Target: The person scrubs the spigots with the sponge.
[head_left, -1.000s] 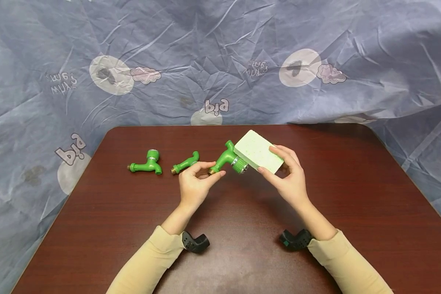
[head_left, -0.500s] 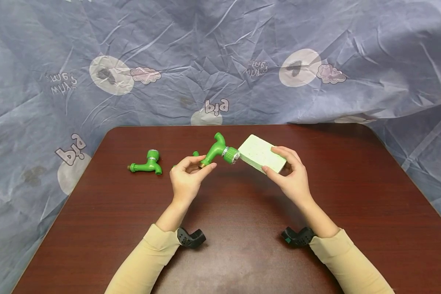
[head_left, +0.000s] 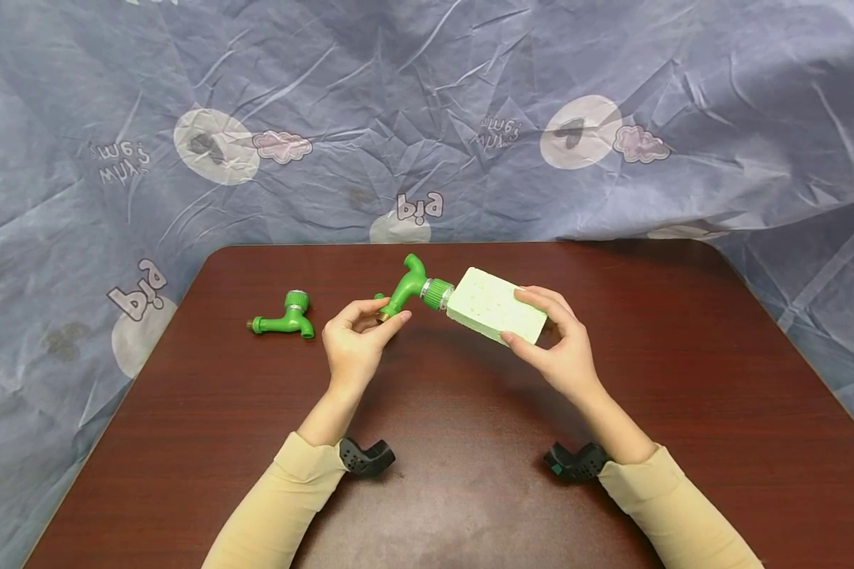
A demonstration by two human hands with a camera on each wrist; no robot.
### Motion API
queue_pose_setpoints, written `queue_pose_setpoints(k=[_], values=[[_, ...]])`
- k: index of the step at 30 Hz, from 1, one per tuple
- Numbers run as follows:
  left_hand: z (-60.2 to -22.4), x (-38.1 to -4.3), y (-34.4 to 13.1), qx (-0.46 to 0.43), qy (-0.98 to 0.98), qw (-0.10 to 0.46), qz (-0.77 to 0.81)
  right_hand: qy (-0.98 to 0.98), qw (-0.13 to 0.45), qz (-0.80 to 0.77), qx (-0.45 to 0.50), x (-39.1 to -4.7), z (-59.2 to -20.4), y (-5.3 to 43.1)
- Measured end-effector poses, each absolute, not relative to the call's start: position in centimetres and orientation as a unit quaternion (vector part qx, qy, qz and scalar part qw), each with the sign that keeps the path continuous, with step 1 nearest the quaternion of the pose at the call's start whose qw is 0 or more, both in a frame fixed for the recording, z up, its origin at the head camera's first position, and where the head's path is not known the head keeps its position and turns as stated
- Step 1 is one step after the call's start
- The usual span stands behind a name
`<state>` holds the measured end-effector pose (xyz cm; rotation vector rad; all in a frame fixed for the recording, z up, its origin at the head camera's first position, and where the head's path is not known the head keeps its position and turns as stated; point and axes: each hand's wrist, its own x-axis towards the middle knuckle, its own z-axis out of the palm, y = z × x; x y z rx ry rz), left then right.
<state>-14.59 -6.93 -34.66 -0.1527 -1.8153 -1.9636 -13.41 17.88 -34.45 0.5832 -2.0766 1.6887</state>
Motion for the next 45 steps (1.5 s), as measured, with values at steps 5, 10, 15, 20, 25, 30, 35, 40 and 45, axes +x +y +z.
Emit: queue_pose_setpoints(k=[5,10,15,20,25,30,35,40,45], values=[[-34.8,-14.6,-6.7,-0.034,-0.671,0.219,-0.707,-0.723,0.203,0.621,0.225,-13.4,-34.7,17.9],[-36.1,-15.3,-6.5,-0.014,-0.67,0.202,-0.714,-0.719,0.218,0.621,0.223,-13.6,-35.0,18.0],[-38.8,-16.6,-6.6,0.003,-0.661,0.191,-0.726,-0.727,0.219,0.617,0.207,-14.3,-35.7,18.4],[-40.2,-16.9,-6.5,0.011,-0.664,0.185,-0.724,-0.748,0.201,0.609,0.174,-14.9,-36.5,18.9],[-41.3,-17.1,-6.3,0.013,-0.672,0.17,-0.721,-0.772,0.168,0.599,0.128,-15.3,-37.3,19.4],[-42.4,-17.3,-6.3,0.007,-0.679,0.151,-0.718,-0.781,0.14,0.601,0.097,-15.7,-38.1,19.9],[-43.2,-17.7,-6.5,0.021,-0.696,0.15,-0.701,-0.785,0.112,0.604,0.082,-16.3,-39.0,20.3],[-43.6,-17.9,-6.7,0.031,-0.704,0.153,-0.692,-0.795,0.08,0.597,0.074,-17.2,-40.5,20.9],[-43.9,-17.9,-6.8,0.045,-0.716,0.144,-0.681,-0.809,0.072,0.579,0.079,-18.2,-42.5,21.6]])
